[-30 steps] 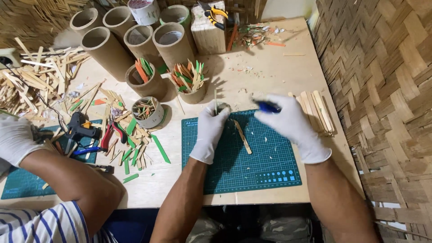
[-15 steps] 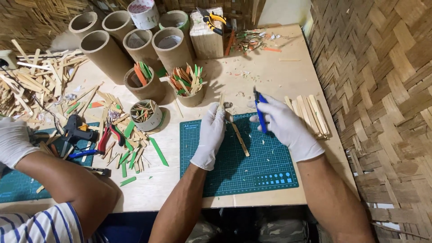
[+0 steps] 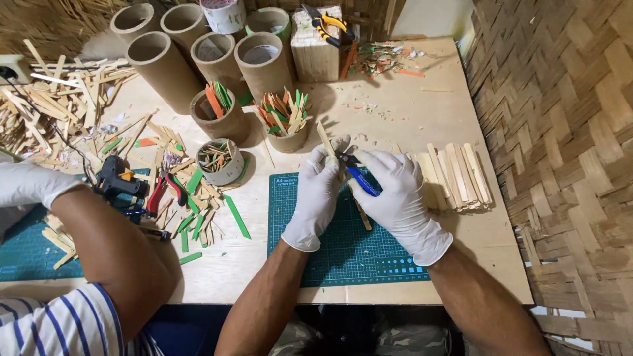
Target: A person wearing white gloves uses wire cutters to snip small pieces from a green popsicle stick on a cutting mat.
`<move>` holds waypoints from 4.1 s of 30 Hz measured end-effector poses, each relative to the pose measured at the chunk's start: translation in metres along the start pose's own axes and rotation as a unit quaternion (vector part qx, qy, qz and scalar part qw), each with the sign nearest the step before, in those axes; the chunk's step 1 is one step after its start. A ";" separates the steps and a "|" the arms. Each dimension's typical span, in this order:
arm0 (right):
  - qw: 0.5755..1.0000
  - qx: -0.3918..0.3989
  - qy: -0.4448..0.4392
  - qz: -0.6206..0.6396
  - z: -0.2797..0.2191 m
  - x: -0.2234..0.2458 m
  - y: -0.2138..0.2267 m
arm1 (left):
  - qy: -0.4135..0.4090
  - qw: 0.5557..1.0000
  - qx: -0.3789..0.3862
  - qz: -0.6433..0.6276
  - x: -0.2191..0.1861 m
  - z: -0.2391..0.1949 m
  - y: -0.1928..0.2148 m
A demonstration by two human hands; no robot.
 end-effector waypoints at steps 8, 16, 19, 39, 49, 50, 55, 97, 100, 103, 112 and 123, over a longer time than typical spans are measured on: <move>0.998 -0.008 0.030 -0.046 0.001 0.004 0.000 | -0.023 0.998 0.009 0.066 0.015 0.006 0.012; 0.999 -0.010 0.025 -0.039 0.000 0.013 0.002 | -0.036 0.995 0.012 0.097 0.030 0.013 0.028; 0.999 -0.013 0.011 -0.032 -0.002 0.011 -0.004 | -0.036 0.991 0.017 0.127 0.026 0.011 0.025; 0.998 -0.040 0.037 -0.029 -0.006 0.005 -0.011 | -0.089 0.969 0.014 0.229 0.019 0.004 0.015; 0.820 0.260 -0.214 0.463 0.005 -0.040 -0.012 | 0.059 0.966 0.127 0.218 0.022 0.012 0.033; 0.764 0.274 -0.260 0.523 -0.002 -0.045 -0.017 | 0.071 0.970 0.135 0.188 0.022 0.012 0.033; 0.632 0.318 -0.347 0.616 -0.002 -0.033 -0.015 | 0.106 0.974 0.136 0.144 0.017 0.010 0.033; 0.996 -0.032 0.074 -0.035 0.004 -0.016 -0.009 | 0.015 0.984 0.053 0.171 0.017 0.014 0.028; 0.992 -0.039 0.104 -0.061 0.010 -0.015 -0.001 | 0.033 0.980 0.049 0.191 0.015 0.014 0.034; 0.979 -0.035 0.154 -0.131 0.012 -0.015 0.007 | 0.056 0.960 0.079 0.264 0.016 0.017 0.042; 0.992 0.088 0.054 0.077 0.002 -0.055 -0.023 | -0.040 0.648 0.120 0.751 0.031 0.024 0.071; 0.803 0.350 -0.267 0.402 0.000 -0.059 -0.029 | -0.028 0.650 0.149 0.745 0.030 0.027 0.068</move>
Point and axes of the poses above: each hand's wrist, its own z-axis towards the middle knuckle, its own y-axis out of the back of the hand, x = y × z, the point moved 5 cm from there along z, towards the middle knuckle, and after that the axes turned 13 degrees about x, right-handed, at the moved point
